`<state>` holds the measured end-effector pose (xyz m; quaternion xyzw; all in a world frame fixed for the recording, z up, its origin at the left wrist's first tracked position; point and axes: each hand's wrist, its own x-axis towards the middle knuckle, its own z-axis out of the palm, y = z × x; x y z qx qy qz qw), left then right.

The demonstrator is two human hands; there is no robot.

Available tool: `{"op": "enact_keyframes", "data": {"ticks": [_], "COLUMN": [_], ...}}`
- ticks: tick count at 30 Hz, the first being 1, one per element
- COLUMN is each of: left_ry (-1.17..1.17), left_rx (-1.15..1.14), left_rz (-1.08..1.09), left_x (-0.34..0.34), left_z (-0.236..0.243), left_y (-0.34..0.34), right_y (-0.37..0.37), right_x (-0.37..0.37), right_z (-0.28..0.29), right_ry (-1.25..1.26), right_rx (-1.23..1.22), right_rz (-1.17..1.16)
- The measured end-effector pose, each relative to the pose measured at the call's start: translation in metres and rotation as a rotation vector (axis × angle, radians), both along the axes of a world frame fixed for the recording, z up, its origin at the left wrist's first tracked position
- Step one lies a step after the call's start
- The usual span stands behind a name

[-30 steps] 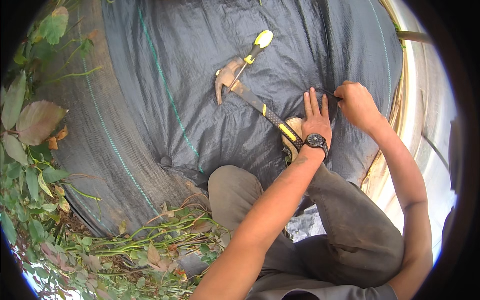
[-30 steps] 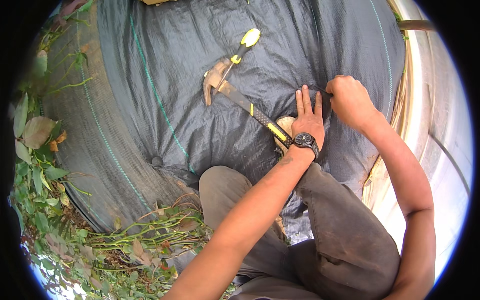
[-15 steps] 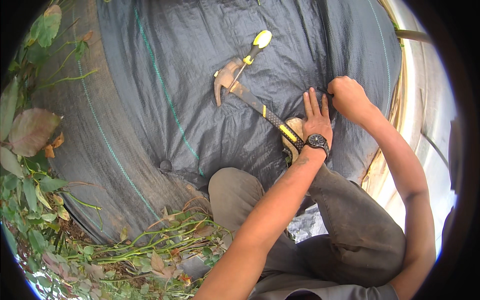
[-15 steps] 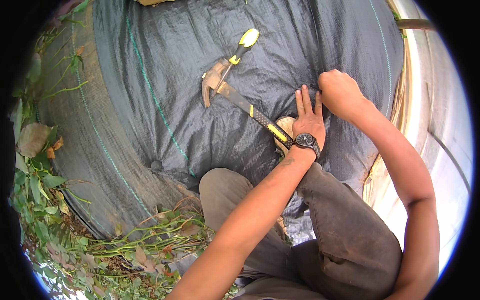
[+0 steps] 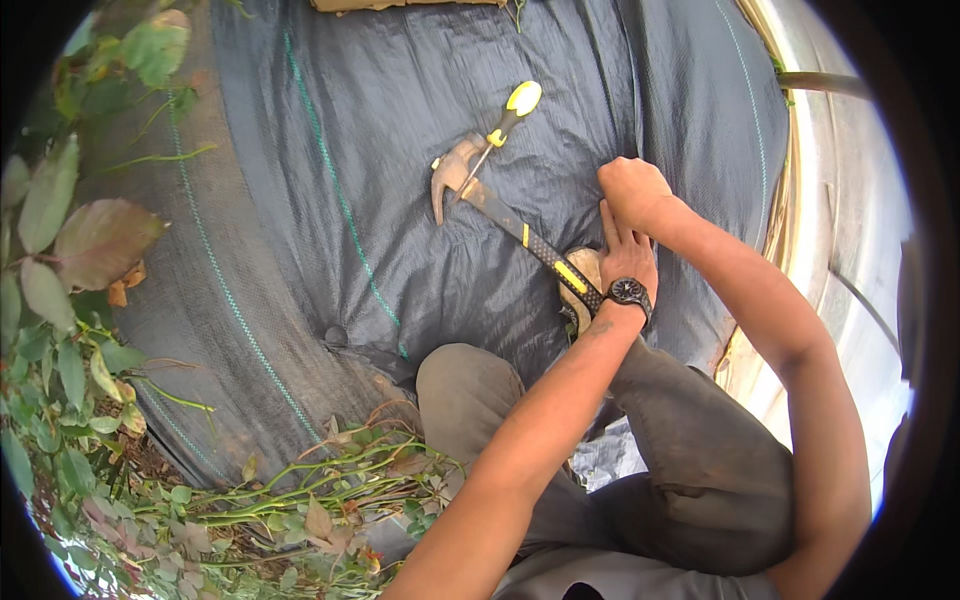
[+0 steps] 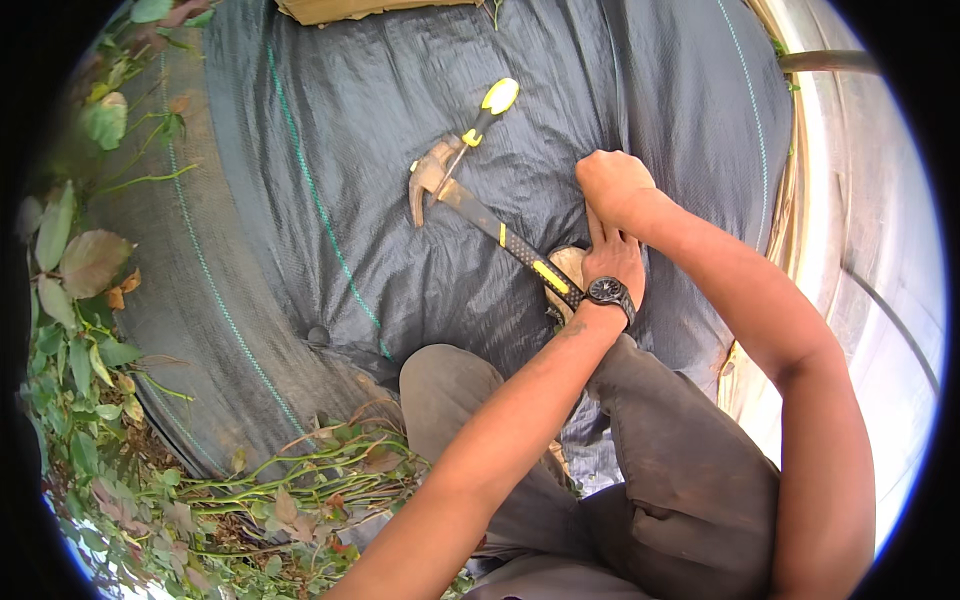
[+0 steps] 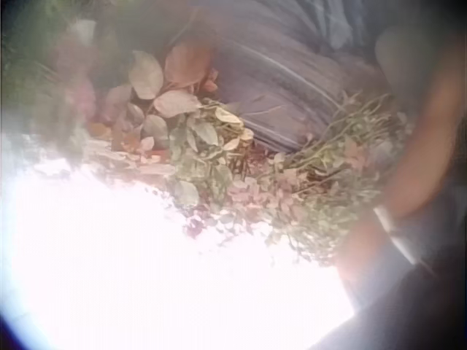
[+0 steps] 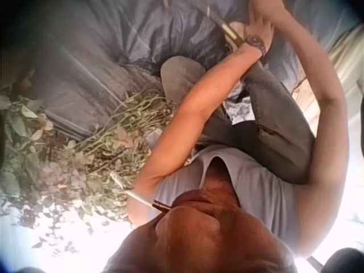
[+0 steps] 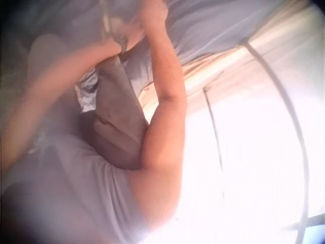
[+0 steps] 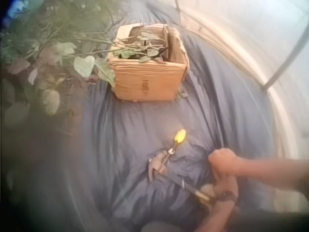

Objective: The person secures a black tarp over plants in a greenhouse by hammering nails into the ground. They use a hammer and a screwdriver to drive nails from a cardboard box, occasionally adjusting the tarp and moving plants aside to reach the edges.

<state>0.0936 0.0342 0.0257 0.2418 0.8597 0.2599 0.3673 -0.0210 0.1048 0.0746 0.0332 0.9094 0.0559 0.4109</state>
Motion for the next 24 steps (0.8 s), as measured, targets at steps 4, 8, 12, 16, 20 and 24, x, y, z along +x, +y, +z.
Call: {"op": "enact_keyframes", "data": {"ticks": [4,8,12,16,20,24], "left_ry": [-0.011,-0.051,-0.124,-0.012,-0.066,0.072], "left_rx": [0.029,0.16,0.427,0.482,0.522,0.521], "left_rz": [0.007,0.029,0.11,0.441,0.415,0.23], "left_x": [0.0,-0.003,-0.029,-0.052,-0.076,-0.084], "left_z": [0.006,0.005,-0.007,-0.015,-0.013,-0.013], "left_y": [-0.003,-0.014,-0.043,-0.067,-0.068,-0.047], "right_y": [0.014,0.019,-0.001,-0.015,-0.033,-0.041], "right_x": [0.005,0.012,0.025,0.1,0.167,0.163], "right_z": [-0.006,0.009,0.063,0.056,0.025,0.013], "right_ry": [0.06,0.139,0.757,0.532,0.379,0.391], "right_rx": [-0.033,-0.04,-0.255,-0.626,-0.669,-0.755], "right_rz": [-0.133,-0.172,-0.221,-0.808,-0.891,-0.849]}}
